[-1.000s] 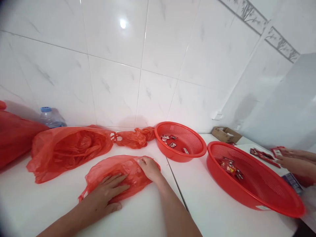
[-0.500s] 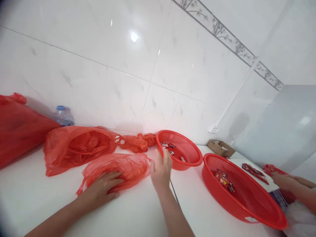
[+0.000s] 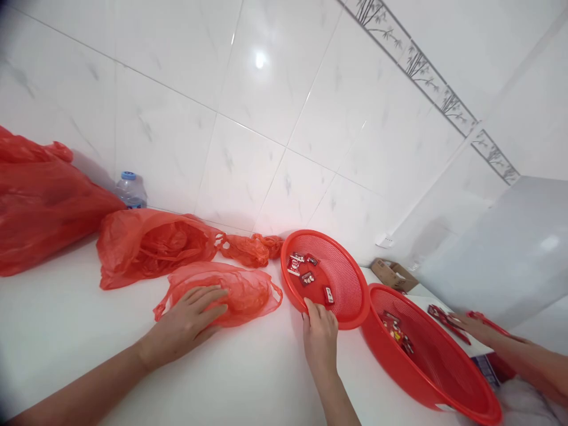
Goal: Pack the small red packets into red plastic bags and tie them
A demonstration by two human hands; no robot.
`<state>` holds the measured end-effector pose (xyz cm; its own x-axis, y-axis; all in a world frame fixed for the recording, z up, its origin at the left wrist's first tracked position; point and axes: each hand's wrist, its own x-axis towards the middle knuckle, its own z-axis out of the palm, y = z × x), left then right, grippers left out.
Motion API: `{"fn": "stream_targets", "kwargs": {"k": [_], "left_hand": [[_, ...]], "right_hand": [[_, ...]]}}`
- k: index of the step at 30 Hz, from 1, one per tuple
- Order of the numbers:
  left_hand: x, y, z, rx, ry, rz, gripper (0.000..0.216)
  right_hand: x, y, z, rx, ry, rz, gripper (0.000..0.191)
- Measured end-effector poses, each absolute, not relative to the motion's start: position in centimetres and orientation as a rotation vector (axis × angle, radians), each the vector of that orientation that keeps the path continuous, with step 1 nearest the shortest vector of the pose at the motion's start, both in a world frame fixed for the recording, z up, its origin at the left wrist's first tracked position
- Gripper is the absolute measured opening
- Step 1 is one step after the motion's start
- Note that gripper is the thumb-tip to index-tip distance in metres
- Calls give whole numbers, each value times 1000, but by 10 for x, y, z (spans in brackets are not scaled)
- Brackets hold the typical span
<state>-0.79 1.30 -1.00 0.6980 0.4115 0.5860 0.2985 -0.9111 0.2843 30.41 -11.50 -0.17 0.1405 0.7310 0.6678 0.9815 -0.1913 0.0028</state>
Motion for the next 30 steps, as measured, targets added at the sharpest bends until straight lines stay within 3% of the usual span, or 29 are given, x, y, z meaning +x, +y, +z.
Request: {"fn": "stream_targets", "kwargs": {"k": [5, 10, 16, 21, 30], "left_hand": [[-23, 11, -19, 2817, 809, 1403, 35], [-37, 18, -21, 2425, 1210, 1727, 49], [-42, 29, -22, 1761, 1399, 1362, 75], [-48, 29, -16, 1619, 1379, 1114, 59], [-52, 35, -21, 1471, 1370, 1192, 47]], "right_hand": [[294, -142, 0, -1967, -1687, -783, 26], [282, -177, 0, -1896, -1740, -839, 24], [270, -216, 14, -1916, -1789, -723, 27], [267, -222, 43, -2002, -1845, -352, 29], [335, -156, 77, -2647, -1683, 149, 27]]}}
